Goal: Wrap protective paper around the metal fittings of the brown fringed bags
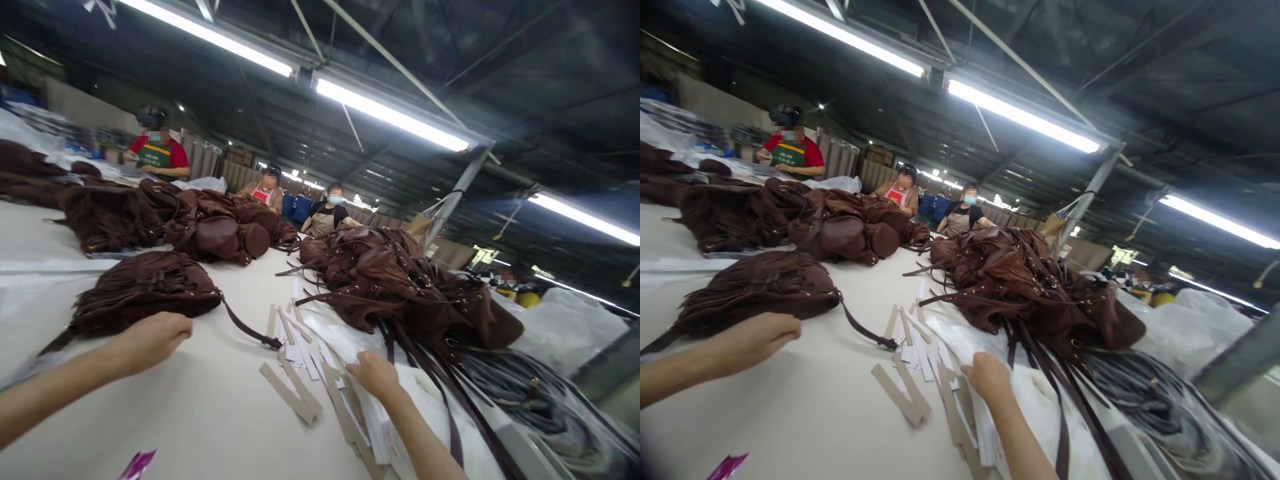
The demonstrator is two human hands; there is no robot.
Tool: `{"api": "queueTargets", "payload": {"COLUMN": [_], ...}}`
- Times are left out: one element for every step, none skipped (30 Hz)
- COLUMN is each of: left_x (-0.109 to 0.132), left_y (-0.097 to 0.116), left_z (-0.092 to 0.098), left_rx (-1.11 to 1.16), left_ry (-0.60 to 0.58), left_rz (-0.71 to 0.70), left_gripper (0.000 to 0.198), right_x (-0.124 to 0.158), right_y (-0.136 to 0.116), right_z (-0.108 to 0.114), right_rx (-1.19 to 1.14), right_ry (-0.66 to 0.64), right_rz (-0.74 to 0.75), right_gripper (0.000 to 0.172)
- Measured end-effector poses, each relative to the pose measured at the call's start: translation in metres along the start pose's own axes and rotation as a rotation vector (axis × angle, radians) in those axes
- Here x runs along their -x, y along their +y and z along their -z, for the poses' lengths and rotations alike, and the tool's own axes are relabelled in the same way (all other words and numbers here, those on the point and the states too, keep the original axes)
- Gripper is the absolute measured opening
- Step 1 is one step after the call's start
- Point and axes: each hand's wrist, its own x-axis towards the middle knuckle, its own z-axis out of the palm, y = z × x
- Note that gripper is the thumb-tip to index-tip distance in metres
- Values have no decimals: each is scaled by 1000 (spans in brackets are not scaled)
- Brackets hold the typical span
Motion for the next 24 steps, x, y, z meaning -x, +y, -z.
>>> {"api": "queueTargets", "payload": {"left_x": [-9, -18, -28, -38, -47, -56, -63, -68, -73, -76, -77, -78, -77, -75, -72, -67, -61, -55, -47, -39, -30, -20, -10, 1], "left_y": [23, 44, 60, 72, 81, 86, 89, 90, 90, 90, 90, 89, 87, 85, 82, 78, 74, 69, 64, 59, 56, 55, 56, 60], "left_z": [-13, -26, -40, -53, -64, -74, -82, -88, -93, -96, -97, -97, -97, -95, -92, -88, -82, -76, -69, -61, -52, -44, -37, -32], "left_rx": [-67, -97, -96, -80, -73, -62, -56, -53, -51, -51, -51, -53, -55, -60, -66, -74, -81, -85, -86, -89, -105, -137, -174, -193], "left_ry": [-82, -90, -70, -37, -16, -31, -53, -79, -104, -117, -122, -127, -129, -133, -137, -143, -151, -162, -188, -229, -264, -268, -234, -167], "left_rz": [-13, 29, 89, 132, 170, 181, 183, 180, 176, 178, 182, 186, 187, 186, 180, 171, 159, 143, 119, 92, 71, 62, 63, 67], "left_gripper": [30, 30, 29, 27, 29, 34, 37, 38, 37, 38, 41, 44, 47, 49, 48, 47, 45, 41, 38, 35, 32, 29, 25, 22], "right_x": [-2, -5, -7, -10, -12, -14, -17, -19, -21, -23, -25, -27, -28, -30, -31, -32, -33, -33, -33, -32, -31, -30, -27, -22], "right_y": [-4, -9, -14, -17, -20, -21, -21, -19, -17, -15, -12, -9, -7, -5, -3, -1, 0, 2, 2, 3, 2, 1, -3, -8], "right_z": [-4, -8, -11, -12, -12, -12, -11, -10, -9, -9, -10, -10, -11, -12, -13, -13, -12, -10, -7, -3, 2, 8, 14, 20], "right_rx": [11, 22, 33, 44, 54, 61, 66, 68, 65, 59, 50, 38, 24, 9, -5, -18, -29, -37, -43, -45, -46, -44, -41, -38], "right_ry": [2, 5, 9, 14, 20, 28, 37, 45, 52, 58, 60, 58, 51, 40, 28, 17, 9, 6, 7, 13, 23, 39, 62, 89], "right_rz": [8, 18, 26, 33, 37, 40, 42, 45, 49, 51, 48, 42, 34, 27, 24, 27, 34, 44, 54, 62, 68, 72, 74, 78], "right_gripper": [29, 28, 28, 30, 32, 34, 35, 35, 35, 34, 32, 28, 24, 20, 19, 21, 25, 28, 29, 28, 28, 27, 28, 30]}}
